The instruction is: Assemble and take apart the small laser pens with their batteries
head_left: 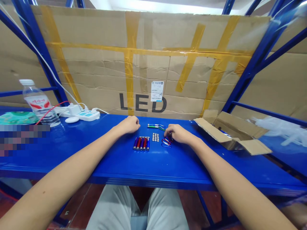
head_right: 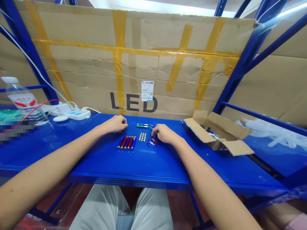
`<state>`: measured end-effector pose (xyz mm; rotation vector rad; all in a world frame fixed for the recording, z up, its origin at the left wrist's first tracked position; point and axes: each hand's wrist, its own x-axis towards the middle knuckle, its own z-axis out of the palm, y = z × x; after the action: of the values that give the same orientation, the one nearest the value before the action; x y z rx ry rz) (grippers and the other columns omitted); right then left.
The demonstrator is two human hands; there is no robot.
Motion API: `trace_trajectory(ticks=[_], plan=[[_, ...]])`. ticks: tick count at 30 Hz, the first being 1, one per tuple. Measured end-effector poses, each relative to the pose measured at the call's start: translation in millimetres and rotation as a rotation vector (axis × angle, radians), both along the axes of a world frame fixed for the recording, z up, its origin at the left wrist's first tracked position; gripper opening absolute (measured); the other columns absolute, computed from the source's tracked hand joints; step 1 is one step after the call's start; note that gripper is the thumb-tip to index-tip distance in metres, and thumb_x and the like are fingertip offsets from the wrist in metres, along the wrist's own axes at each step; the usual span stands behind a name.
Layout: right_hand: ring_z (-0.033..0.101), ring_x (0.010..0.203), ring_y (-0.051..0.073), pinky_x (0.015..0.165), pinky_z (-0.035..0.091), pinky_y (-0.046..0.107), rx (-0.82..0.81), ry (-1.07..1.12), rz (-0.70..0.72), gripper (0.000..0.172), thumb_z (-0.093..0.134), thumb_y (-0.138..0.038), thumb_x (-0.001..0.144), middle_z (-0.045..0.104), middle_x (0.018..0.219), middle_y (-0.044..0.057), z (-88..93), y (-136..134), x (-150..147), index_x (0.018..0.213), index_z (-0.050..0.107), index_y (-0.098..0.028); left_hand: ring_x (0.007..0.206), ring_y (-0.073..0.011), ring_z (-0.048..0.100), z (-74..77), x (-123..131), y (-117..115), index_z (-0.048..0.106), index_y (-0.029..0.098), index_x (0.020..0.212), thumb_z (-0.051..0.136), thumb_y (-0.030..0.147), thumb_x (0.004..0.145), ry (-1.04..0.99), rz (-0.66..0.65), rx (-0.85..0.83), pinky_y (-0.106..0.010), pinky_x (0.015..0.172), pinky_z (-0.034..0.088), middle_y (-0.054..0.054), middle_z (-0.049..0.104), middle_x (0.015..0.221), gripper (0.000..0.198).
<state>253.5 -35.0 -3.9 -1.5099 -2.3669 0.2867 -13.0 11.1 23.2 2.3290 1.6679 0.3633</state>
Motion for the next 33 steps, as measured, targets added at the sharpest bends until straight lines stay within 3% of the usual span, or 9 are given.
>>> trace_trajectory(ticks=[5,8,12,16,22,26,29,33], plan=[[0.057,0.080,0.015,0.073,0.044,0.025,0.042,0.119,0.014,0.058,0.038,0.008,0.063,0.065,0.088,0.005,-1.3,5,5,0.098,0.075,-0.019,0.065,-0.0187,0.062,-1.5,-2,3,0.063,0.018,0.072,0.056,0.026,0.079,-0.015,-0.009,0.023,-0.029,0.062,0.040,-0.006,0.068,0.069,0.013],[0.057,0.075,0.015,0.071,0.046,0.027,-0.014,0.325,-0.020,0.048,0.039,0.004,0.068,0.065,0.085,0.005,1.7,5,5,0.096,0.072,-0.016,0.070,-0.0187,0.062,-0.1,-1,0,0.064,0.017,0.072,0.054,0.025,0.080,-0.069,-0.072,0.129,-0.029,0.064,0.040,-0.007,0.069,0.074,0.015],[0.056,0.065,0.013,0.064,0.047,0.029,-0.191,0.725,0.011,0.029,0.047,-0.007,0.076,0.062,0.086,0.004,7.0,-2,-4,0.101,0.061,-0.017,0.079,-0.0165,0.062,1.7,13,-18,0.066,0.016,0.092,0.053,0.024,0.085,-0.234,-0.366,0.326,-0.028,0.072,0.043,-0.005,0.070,0.086,0.016],[0.059,0.069,0.013,0.067,0.049,0.031,-0.207,0.946,0.119,0.021,0.059,-0.017,0.075,0.062,0.086,0.003,9.0,-10,-22,0.096,0.056,-0.019,0.081,-0.0157,0.061,-2.6,35,-41,0.062,0.016,0.099,0.059,0.031,0.088,-0.324,-0.592,0.372,-0.029,0.075,0.045,-0.004,0.068,0.088,0.019],[0.056,0.066,0.012,0.062,0.045,0.028,-0.145,0.979,0.130,0.022,0.069,-0.024,0.069,0.062,0.075,-0.001,7.9,-13,-33,0.086,0.056,-0.018,0.074,-0.0133,0.061,-12.5,48,-49,0.060,0.017,0.092,0.061,0.023,0.086,-0.432,-0.617,0.338,-0.026,0.070,0.046,-0.001,0.067,0.081,0.008],[0.058,0.062,0.014,0.057,0.045,0.028,-0.201,0.984,0.110,0.024,0.070,-0.029,0.073,0.062,0.067,0.000,7.2,-13,-30,0.088,0.058,-0.017,0.068,-0.0115,0.059,-12.0,46,-46,0.060,0.016,0.087,0.058,0.017,0.084,-0.486,-0.551,0.381,-0.024,0.065,0.044,0.000,0.065,0.076,0.003],[0.057,0.059,0.012,0.055,0.044,0.027,-0.265,0.984,0.123,0.032,0.074,-0.032,0.072,0.064,0.069,0.001,6.8,-13,-28,0.096,0.060,-0.017,0.066,-0.0109,0.057,-11.0,45,-43,0.060,0.016,0.084,0.057,0.015,0.082,-0.484,-0.518,0.438,-0.024,0.063,0.043,0.000,0.064,0.073,0.003],[0.056,0.061,0.011,0.057,0.045,0.027,-0.258,0.984,0.078,0.034,0.079,-0.031,0.066,0.064,0.073,0.000,8.0,-13,-26,0.092,0.062,-0.017,0.065,-0.0106,0.055,-12.6,42,-39,0.060,0.016,0.083,0.056,0.016,0.082,-0.529,-0.512,0.387,-0.024,0.063,0.042,0.001,0.063,0.072,0.004]])
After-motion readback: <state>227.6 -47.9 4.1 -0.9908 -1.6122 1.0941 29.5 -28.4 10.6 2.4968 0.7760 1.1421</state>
